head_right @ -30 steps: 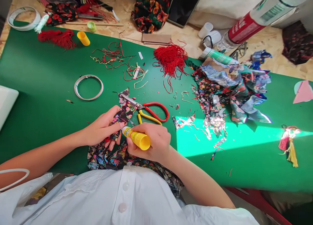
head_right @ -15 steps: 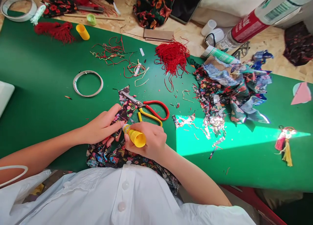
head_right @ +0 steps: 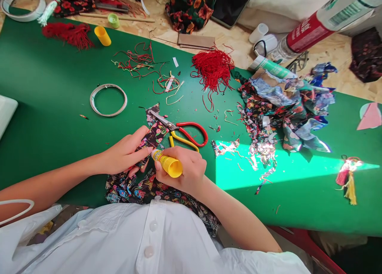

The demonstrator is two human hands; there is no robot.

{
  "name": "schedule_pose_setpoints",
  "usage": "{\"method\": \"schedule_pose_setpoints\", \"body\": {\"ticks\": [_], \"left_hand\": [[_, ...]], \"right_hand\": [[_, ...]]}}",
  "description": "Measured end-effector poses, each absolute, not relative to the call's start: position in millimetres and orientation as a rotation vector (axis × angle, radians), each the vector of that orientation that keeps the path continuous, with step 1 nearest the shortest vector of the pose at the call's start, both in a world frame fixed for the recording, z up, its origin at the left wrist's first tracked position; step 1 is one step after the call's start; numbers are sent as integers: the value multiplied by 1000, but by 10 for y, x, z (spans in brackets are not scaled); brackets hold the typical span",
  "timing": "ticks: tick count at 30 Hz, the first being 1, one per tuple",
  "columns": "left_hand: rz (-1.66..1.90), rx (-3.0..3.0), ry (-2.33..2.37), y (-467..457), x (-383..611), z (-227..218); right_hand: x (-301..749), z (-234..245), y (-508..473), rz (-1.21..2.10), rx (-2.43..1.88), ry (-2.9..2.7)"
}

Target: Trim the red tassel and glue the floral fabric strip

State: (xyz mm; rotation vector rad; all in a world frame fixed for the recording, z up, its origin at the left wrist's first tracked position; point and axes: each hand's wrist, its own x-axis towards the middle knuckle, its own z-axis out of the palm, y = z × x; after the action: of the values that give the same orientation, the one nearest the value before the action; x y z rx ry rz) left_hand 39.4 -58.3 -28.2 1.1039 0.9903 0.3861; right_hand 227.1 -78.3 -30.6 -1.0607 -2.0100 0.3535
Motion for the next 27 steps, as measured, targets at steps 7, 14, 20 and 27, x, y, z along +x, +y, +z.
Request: {"method": "schedule_pose_setpoints", "body": {"ticks": [7, 14, 20, 27], "left_hand": [[234, 1197, 1038, -557, 405, -220], [164, 1208, 1033, -539, 406, -177], [233, 1387, 1048, -524, 404, -232], [249, 1408, 1064, -522, 408, -252]], "right_hand": [[2243, -330, -787, 298, -993, -1993], [2232, -329, -791, 284, -979, -1992], [2227, -312, -820, 309, -994, -1995], [2206, -315, -840, 309, -1001, -1998]]}}
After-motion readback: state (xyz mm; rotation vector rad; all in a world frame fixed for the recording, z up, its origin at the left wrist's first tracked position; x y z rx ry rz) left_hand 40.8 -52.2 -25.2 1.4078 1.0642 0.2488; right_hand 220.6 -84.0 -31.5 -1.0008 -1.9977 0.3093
